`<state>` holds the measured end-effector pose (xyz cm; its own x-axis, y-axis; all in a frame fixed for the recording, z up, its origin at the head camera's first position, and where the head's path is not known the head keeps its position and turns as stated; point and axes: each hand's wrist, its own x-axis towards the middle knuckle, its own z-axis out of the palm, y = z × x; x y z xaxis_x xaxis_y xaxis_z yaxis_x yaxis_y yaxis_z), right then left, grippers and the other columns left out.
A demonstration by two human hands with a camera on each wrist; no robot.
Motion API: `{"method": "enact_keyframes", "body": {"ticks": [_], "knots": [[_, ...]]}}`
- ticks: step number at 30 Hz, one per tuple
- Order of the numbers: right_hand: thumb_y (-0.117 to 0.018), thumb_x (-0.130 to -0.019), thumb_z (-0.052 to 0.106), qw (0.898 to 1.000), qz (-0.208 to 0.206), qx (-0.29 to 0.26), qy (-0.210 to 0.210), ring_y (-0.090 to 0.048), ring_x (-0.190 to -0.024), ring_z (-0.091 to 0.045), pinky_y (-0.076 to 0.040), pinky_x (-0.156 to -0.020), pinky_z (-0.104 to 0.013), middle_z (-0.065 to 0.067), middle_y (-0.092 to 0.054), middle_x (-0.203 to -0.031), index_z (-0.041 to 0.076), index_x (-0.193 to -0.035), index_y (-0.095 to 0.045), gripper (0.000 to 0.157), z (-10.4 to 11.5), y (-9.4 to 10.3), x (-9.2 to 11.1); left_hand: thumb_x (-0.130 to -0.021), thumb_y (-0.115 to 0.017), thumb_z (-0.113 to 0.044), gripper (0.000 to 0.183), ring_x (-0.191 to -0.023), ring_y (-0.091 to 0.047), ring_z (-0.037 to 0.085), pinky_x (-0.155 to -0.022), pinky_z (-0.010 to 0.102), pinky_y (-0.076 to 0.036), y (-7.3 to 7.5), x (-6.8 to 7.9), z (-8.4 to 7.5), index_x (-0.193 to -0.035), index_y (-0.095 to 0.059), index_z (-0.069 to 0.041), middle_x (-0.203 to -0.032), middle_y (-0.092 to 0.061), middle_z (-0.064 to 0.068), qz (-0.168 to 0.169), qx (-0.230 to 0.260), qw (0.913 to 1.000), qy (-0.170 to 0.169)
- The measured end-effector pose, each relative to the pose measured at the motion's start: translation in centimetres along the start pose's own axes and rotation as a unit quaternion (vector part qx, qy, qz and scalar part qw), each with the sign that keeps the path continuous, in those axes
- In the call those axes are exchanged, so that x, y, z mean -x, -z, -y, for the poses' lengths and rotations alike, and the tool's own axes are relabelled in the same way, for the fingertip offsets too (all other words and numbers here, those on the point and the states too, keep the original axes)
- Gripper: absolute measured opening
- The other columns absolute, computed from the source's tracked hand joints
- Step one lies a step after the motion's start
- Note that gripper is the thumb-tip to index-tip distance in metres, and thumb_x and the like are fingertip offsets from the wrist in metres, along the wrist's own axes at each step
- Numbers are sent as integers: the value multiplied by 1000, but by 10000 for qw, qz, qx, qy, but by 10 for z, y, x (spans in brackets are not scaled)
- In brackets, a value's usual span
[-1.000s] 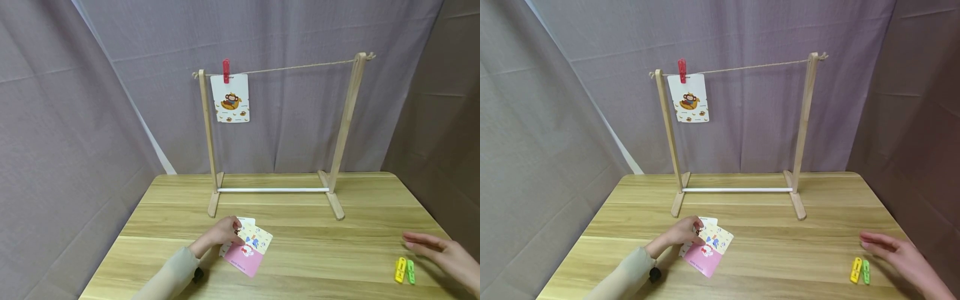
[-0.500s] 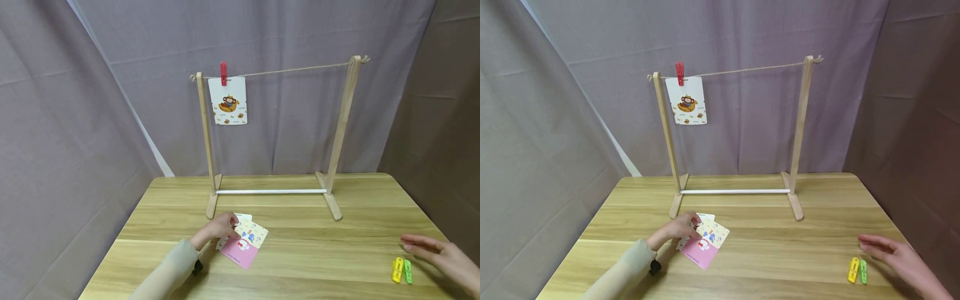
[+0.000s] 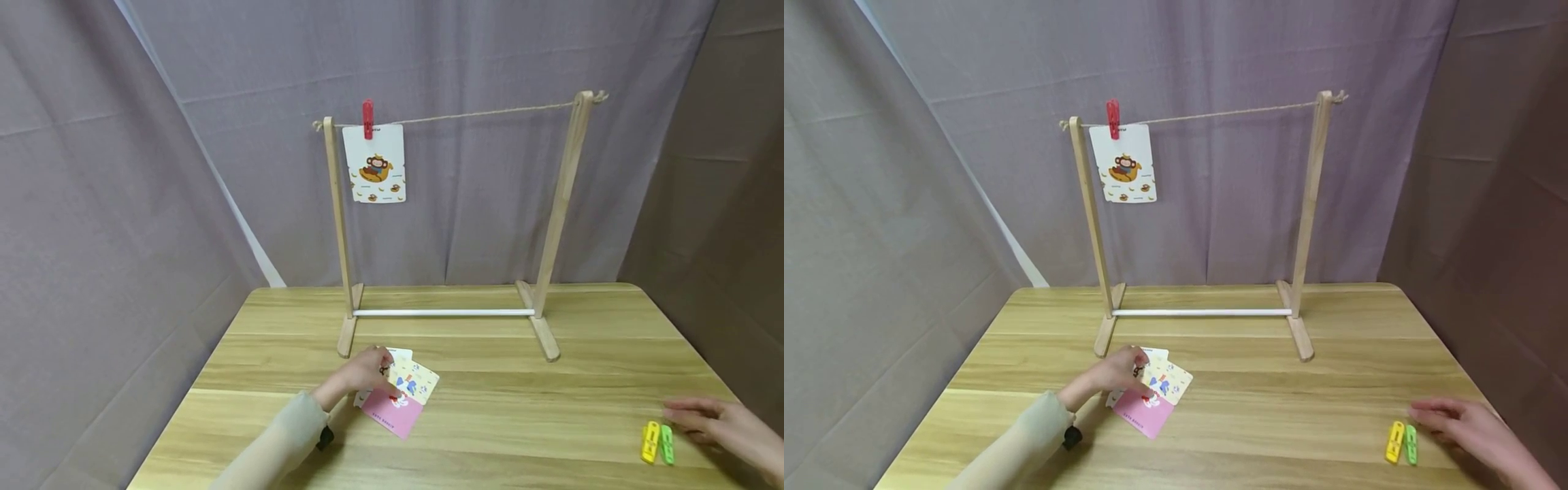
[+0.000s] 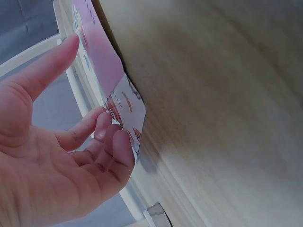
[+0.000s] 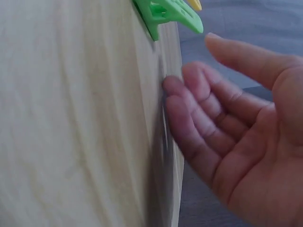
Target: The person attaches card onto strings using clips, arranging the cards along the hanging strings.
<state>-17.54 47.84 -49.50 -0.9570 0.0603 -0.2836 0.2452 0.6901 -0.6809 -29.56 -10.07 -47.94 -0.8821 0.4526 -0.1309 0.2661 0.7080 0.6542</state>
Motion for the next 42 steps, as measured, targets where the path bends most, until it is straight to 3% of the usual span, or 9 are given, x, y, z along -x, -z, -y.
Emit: {"method": "enact_keyframes", "body": {"ticks": [1, 4, 8, 14, 23, 29, 34, 42], "knots": [[-61, -100, 44, 9996, 72, -135, -221, -63, -84, -6, -57, -69, -30, -18, -71, -106, -16, -126, -58, 65, -1, 0, 0, -67, -94, -17, 60, -92, -50, 22, -87, 40, -47, -1, 0, 0, -113, -59, 1, -105, -55, 10, 0, -33, 10000, -5], [-58, -100, 47, 9965, 463, -405, -571, -57, -71, -11, -52, -62, -29, -2, -64, -82, -8, -95, -66, 56, -4, -2, 3, -66, -94, -16, 62, -96, -53, 23, -90, 43, -49, -2, 1, 0, -114, -59, 1, -109, -55, 11, 9, -147, 9999, 1], [-53, -101, 53, 9929, 800, -458, -747, -43, -57, -9, -41, -53, -26, 4, -47, -67, 15, -75, -57, 46, -5, -7, 10, -65, -93, -13, 62, -99, -55, 27, -94, 46, -49, -3, 1, -1, -115, -59, 1, -109, -57, 12, 4, -205, 9998, 35], [-53, -98, 60, 9915, 787, -222, -1012, -41, -53, -10, -41, -48, -25, 2, -49, -63, 11, -78, -60, 53, 2, -17, 14, -66, -92, -12, 61, -102, -57, 29, -95, 46, -50, -2, -1, -2, -115, -59, 0, -109, -59, 11, 21, -222, 9997, 66], [-51, -104, 46, 9880, 1428, -512, -277, -42, -54, -7, -38, -46, -22, 2, -52, -69, 8, -86, -64, 43, 5, -13, 15, -66, -91, -10, 60, -104, -57, 29, -95, 47, -49, -2, -1, 0, -117, -61, 0, -112, -59, 12, 6, -128, 9999, 83], [-54, -103, 41, 9877, 1427, -607, -194, -44, -56, -9, -39, -48, -23, 1, -52, -71, 5, -95, -65, 39, 4, -12, 11, -66, -90, -6, 61, -101, -56, 29, -92, 47, -50, -4, 1, 2, -119, -61, 0, -112, -58, 13, 10, 49, 10000, 56], [-52, -105, 35, 9842, 1541, -863, 134, -49, -58, -8, -43, -50, -25, -1, -54, -74, 0, -108, -65, 37, 4, -11, 8, -65, -89, -5, 61, -99, -56, 27, -90, 46, -51, -4, 2, 3, -120, -62, -1, -112, -56, 12, 35, 26, 10000, 49], [-54, -104, 35, 9921, 1121, -502, 272, -46, -56, -9, -42, -49, -26, 1, -51, -72, 0, -110, -65, 37, 11, -14, 6, -65, -88, -4, 61, -97, -56, 25, -87, 43, -51, -4, 1, 4, -121, -64, -4, -112, -56, 13, 43, 11, 10000, 15]]}}
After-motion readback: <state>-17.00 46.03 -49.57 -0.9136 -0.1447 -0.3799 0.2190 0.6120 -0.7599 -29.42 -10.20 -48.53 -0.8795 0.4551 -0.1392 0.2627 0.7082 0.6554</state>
